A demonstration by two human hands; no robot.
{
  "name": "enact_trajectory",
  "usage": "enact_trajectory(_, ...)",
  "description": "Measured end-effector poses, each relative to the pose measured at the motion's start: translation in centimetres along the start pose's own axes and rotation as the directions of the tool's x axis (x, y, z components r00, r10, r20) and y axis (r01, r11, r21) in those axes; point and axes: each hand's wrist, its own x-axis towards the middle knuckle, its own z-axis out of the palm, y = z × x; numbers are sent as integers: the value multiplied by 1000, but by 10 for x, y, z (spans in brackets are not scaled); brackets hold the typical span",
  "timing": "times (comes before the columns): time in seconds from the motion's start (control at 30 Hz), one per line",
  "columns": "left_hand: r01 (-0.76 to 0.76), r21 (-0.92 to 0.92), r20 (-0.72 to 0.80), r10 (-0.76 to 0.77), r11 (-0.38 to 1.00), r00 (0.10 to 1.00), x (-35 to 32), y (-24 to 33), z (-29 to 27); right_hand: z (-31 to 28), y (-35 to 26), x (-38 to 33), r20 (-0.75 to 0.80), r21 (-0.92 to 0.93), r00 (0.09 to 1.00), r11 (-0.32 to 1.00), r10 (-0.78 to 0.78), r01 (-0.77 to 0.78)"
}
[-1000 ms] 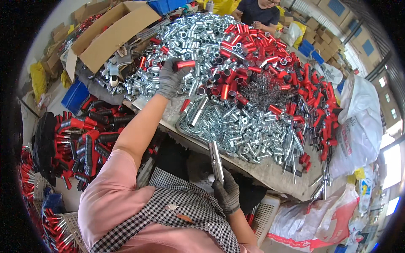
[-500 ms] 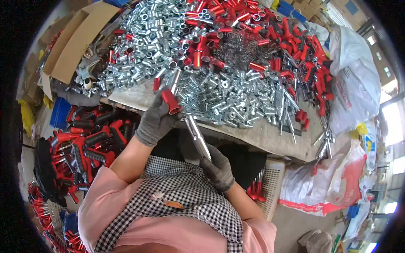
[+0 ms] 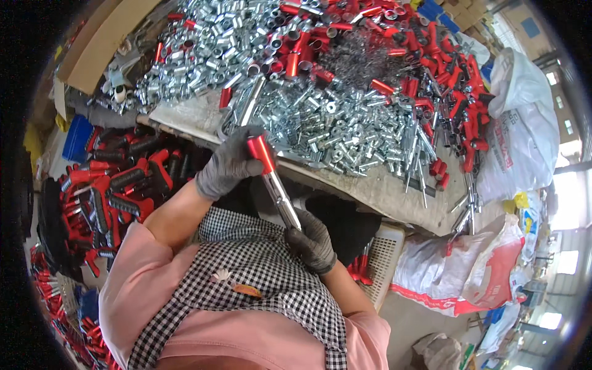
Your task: Assembling red handles onto metal tool components at a production workstation.
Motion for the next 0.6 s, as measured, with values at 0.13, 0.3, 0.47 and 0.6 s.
enact_trajectory(0.13,7,241,188,-54,970,981,-7,-14,11,9,-9,8,30,102,999,994,37,-39)
enact_trajectory(0.3,125,-131,194,-98,983,976,-11,-14,12,14,3,18,137,194,990,979,31,-58)
enact_trajectory(0.47,242,-370,180,-187,897,966,-18,-10,26,26,14,34,250,91,968,996,-28,5)
enact_trajectory(0.6,311,-140,129,-294,940,947,-49,-12,24,9,-25,44,313,-623,903,781,294,-39)
